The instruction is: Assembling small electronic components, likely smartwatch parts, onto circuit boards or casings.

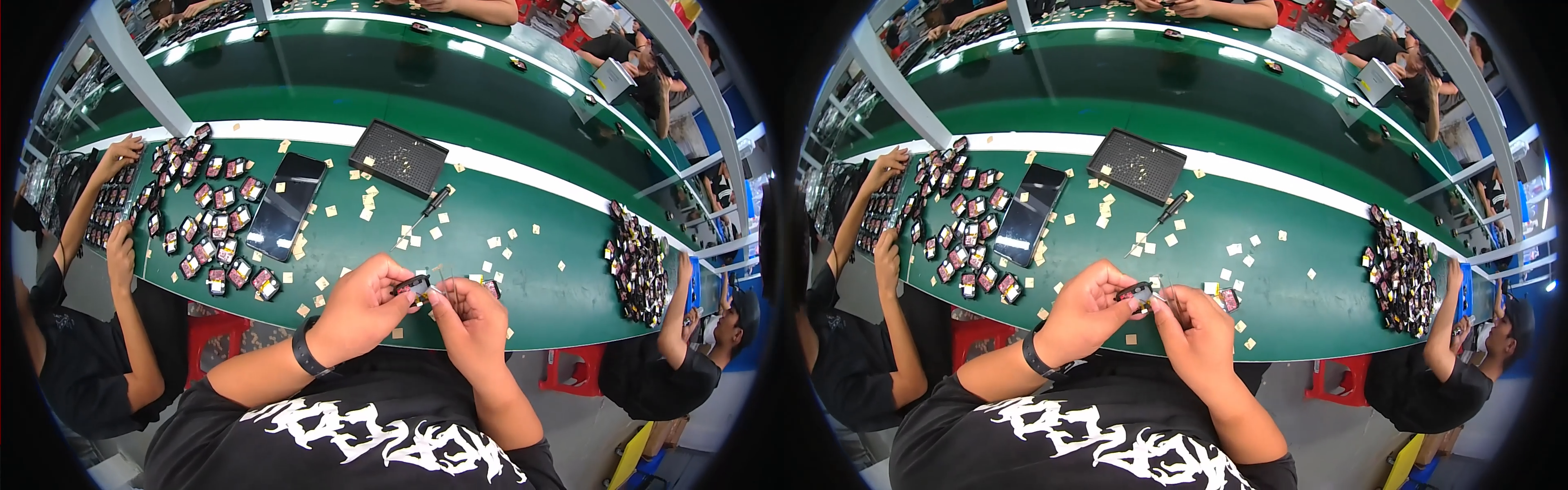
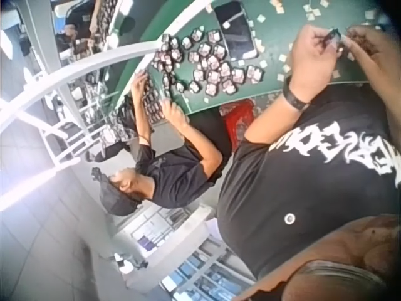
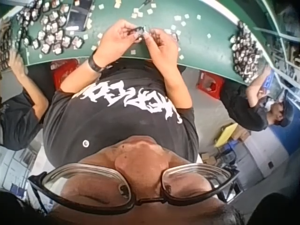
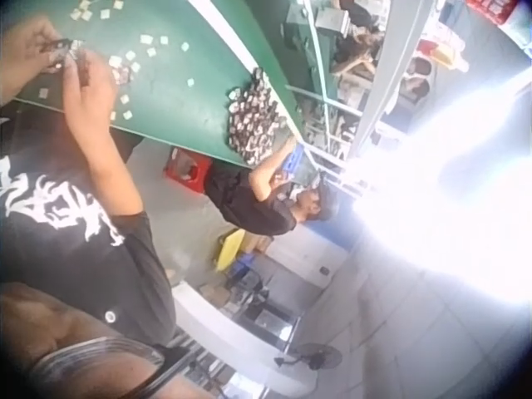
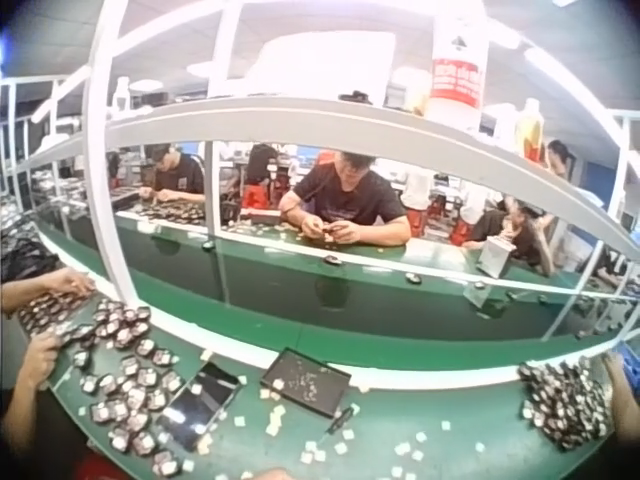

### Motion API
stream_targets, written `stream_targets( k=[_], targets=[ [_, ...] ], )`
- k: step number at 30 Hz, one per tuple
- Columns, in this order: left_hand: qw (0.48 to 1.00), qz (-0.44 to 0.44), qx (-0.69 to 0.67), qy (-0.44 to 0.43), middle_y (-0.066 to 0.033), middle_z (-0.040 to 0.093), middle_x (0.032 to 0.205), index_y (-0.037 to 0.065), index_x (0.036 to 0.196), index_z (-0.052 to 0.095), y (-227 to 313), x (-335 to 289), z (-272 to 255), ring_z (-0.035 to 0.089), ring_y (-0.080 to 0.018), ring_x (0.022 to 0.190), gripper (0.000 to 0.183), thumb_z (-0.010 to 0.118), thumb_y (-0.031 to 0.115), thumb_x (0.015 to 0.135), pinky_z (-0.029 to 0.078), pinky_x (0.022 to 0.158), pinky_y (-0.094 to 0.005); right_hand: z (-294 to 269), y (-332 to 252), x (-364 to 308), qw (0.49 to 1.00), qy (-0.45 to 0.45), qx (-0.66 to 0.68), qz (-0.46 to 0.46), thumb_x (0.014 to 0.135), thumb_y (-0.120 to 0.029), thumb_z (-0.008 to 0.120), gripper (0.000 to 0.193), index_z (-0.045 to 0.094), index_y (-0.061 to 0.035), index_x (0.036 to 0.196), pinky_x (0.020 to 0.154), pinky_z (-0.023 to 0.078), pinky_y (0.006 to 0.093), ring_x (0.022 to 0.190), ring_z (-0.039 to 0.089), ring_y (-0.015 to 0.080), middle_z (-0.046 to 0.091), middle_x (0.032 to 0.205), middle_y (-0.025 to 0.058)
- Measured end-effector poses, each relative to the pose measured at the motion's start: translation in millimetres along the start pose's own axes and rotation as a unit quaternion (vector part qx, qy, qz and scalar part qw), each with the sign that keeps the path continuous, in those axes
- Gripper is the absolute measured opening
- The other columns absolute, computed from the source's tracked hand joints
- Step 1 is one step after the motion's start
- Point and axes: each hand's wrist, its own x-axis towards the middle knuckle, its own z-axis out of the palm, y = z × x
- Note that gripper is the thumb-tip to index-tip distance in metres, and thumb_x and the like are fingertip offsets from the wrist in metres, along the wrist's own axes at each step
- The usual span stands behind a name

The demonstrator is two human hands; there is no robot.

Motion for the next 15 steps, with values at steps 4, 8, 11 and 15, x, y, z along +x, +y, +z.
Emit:
stream_targets(
  k=[4,8,11,15],
  targets=[
    [1.000,0.002,-0.010,0.015,-0.0117,0.065,0.106,-0.005,0.108,0.051,-5,2,4,0.066,-0.0103,0.092,0.015,0.058,-0.007,0.095,0.058,0.083,-0.0273,-2,-15,-2,0.996,-0.015,0.042,0.081,0.092,-0.002,0.071,0.007,0.067,0.0027,0.094,0.052,0.038,0.0183,0.060,0.046,0.0000,0.057,0.069,-0.0050],
    [1.000,0.016,-0.011,0.020,-0.0111,0.065,0.104,-0.005,0.108,0.051,-9,2,4,0.065,-0.0098,0.091,0.015,0.058,-0.007,0.095,0.057,0.080,-0.0268,-4,-13,-5,0.988,-0.028,0.081,0.131,0.093,-0.004,0.071,0.008,0.067,0.0026,0.094,0.053,0.038,0.0182,0.061,0.047,-0.0003,0.059,0.070,-0.0049],
    [0.999,0.024,-0.027,0.013,-0.0105,0.065,0.103,-0.005,0.107,0.051,-13,2,4,0.065,-0.0095,0.091,0.015,0.058,-0.007,0.094,0.056,0.079,-0.0259,-3,-7,-9,0.989,-0.026,0.084,0.123,0.093,-0.005,0.071,0.008,0.068,0.0023,0.094,0.055,0.040,0.0191,0.062,0.048,0.0007,0.060,0.073,-0.0034],
    [1.000,0.021,-0.001,0.008,-0.0102,0.066,0.103,-0.004,0.108,0.052,-14,1,5,0.065,-0.0100,0.094,0.015,0.059,-0.007,0.095,0.054,0.080,-0.0257,2,6,-13,0.995,-0.008,0.060,0.074,0.093,-0.005,0.071,0.009,0.068,0.0032,0.097,0.057,0.042,0.0211,0.066,0.051,0.0031,0.062,0.081,0.0003]
  ],
)
